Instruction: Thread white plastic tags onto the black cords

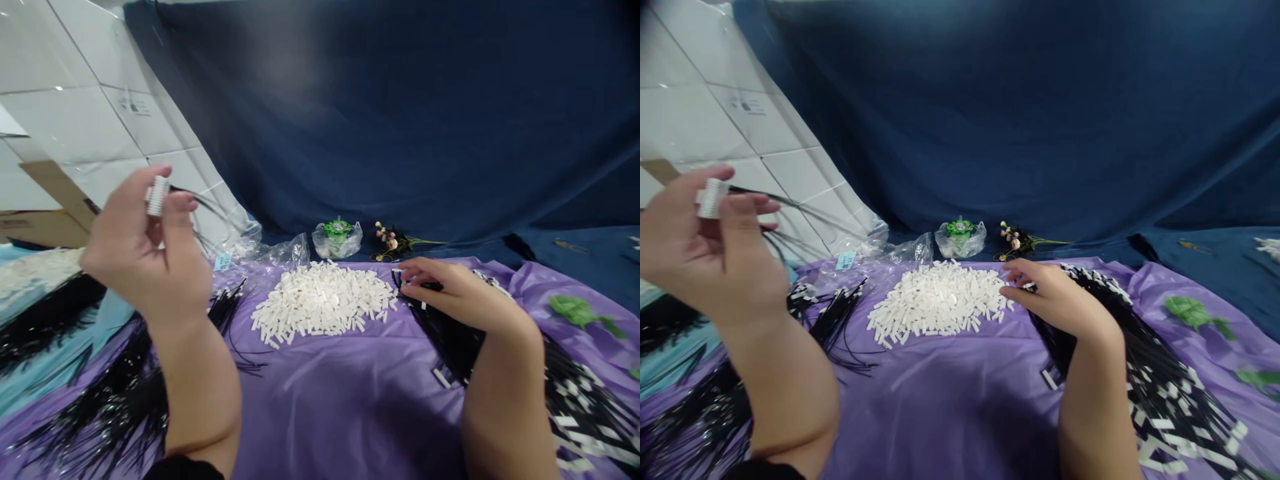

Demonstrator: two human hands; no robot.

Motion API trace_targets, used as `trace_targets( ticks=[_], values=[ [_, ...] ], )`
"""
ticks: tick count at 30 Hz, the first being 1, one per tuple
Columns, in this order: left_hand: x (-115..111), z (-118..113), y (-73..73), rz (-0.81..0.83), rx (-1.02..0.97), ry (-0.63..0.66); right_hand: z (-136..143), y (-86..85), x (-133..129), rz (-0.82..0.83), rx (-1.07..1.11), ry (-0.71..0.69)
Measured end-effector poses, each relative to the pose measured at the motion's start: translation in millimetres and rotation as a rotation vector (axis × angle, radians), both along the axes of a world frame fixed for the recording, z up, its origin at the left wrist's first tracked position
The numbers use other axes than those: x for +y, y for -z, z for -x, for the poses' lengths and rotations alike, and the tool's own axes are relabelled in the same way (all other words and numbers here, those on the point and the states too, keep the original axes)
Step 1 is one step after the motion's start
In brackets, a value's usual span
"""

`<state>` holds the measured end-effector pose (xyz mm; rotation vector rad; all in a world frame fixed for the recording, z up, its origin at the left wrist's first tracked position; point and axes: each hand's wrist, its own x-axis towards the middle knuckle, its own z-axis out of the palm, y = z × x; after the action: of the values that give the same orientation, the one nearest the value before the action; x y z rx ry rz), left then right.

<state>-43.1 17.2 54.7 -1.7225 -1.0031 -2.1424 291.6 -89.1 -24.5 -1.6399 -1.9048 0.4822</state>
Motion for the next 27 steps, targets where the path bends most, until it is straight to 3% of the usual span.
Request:
trace_targets(
  ticks=[3, 7, 10, 14, 17, 21, 27],
  values=[
    [17.9, -11.2, -5.3, -0.191, 0.016, 0.134, 17.1, -3.5, 1.8, -0.022, 0.019, -0.115],
    [27.5, -12.9, -10.7, -0.137, -0.075, 0.434, 34.0, -2.6, 6.4, -0.119, 0.005, -0.176],
    [-0.6, -32.5, -0.7, -0.010, -0.116, 0.599, 46.0, -2.2, 10.1, -0.319, 0.043, -0.155],
    [-45.7, -68.9, 26.7, 0.319, -0.016, 0.916, 59.9, -4.2, 11.8, -0.598, 0.077, -0.005],
    [-52.6, -83.5, 45.4, 0.557, 0.023, 1.075, 64.0, -5.4, 11.4, -0.490, 0.080, -0.103],
    [-31.8, -84.5, 59.0, 0.810, 0.119, 1.155, 64.6, -5.3, 12.1, -0.168, 0.147, -0.288],
    [-9.7, -73.2, 60.0, 0.985, 0.068, 1.212, 67.7, -0.9, 22.6, -0.068, 0.149, -0.218]
  ],
)
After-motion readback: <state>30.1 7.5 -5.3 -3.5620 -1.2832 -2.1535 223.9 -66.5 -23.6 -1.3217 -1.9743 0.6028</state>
